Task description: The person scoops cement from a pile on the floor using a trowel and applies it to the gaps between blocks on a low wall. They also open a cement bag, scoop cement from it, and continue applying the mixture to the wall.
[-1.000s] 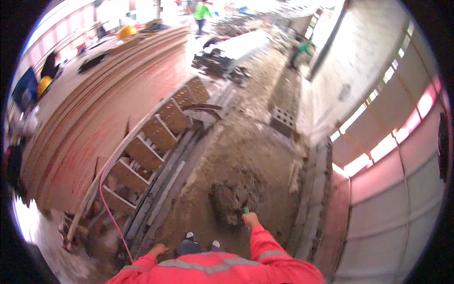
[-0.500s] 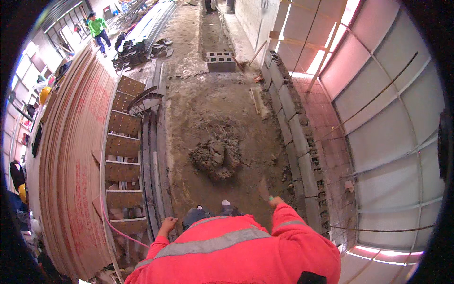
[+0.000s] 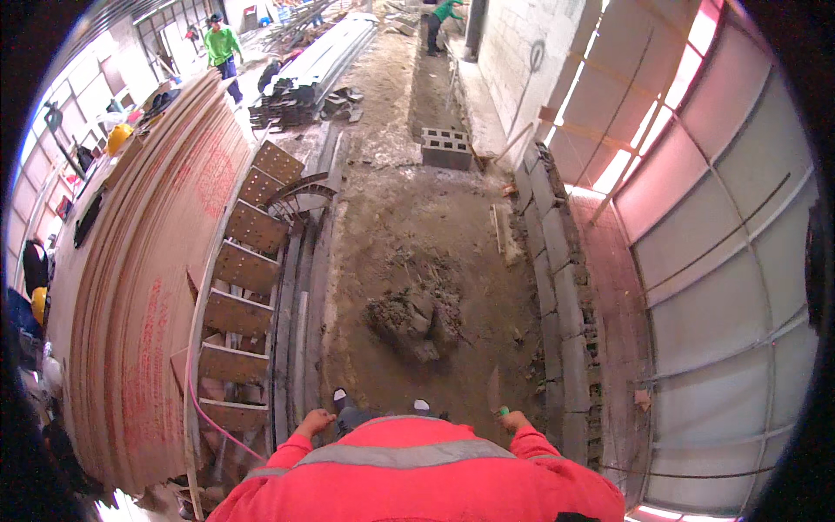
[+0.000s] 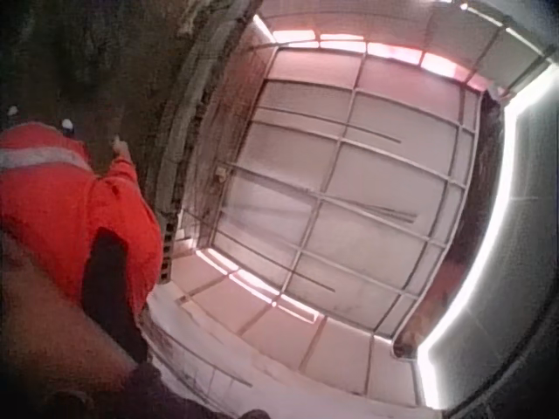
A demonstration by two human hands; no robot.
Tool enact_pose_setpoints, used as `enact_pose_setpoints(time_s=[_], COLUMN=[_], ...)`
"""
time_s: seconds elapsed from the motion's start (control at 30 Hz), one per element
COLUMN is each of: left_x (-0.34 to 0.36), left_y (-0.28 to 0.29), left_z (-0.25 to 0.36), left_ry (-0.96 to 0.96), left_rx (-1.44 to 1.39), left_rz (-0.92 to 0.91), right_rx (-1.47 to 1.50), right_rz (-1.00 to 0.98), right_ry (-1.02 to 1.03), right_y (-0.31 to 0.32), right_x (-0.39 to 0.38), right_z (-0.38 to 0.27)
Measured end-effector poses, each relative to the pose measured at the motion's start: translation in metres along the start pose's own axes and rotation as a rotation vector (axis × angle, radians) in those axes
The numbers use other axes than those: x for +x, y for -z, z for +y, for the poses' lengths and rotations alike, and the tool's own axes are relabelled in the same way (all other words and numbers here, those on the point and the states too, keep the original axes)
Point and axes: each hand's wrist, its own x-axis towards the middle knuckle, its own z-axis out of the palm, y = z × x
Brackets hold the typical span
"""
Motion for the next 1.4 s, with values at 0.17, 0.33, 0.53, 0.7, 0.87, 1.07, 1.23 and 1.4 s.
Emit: enact_pose_setpoints(time_s=[0.17, 0.33, 0.53, 0.7, 0.87, 1.07, 1.23, 1.4], left_x=[0.025, 0.042, 0.033, 0.028, 0.049, 0.088, 0.117, 0.154], left_y=[0.04, 0.08, 0.135, 0.192, 0.235, 0.221, 0.248, 0.327], left_z=[-0.027, -0.112, -0.263, -0.332, -0.33, -0.278, -0.23, -0.213], left_ry=[-0.049, -0.051, 0.197, 0.354, 0.142, -0.008, 0.115, 0.154], left_rx=[-0.097, -0.12, 0.071, -0.139, -0.103, -0.062, -0.239, -0.125], left_rz=[0.11, 0.154, -0.183, 0.186, 0.156, 0.11, -0.031, 0.072], right_rx=[-0.022, -0.082, 0.124, -0.037, -0.168, -0.413, -0.298, -0.099], right_rz=[0.073, 0.165, 0.284, 0.304, 0.251, -0.025, 0.067, 0.146], right_ry=[0.228, 0.345, 0.187, 0.111, 0.128, 0.09, 0.109, 0.212], right_y=[0.024, 0.037, 0.005, -0.045, -0.089, -0.112, -0.078, -0.001], right_x=[0.017, -0.047, -0.12, -0.097, -0.056, -0.009, 0.001, -0.01], right_z=[-0.114, -0.228, -0.309, -0.302, -0.269, -0.293, -0.387, -0.527])
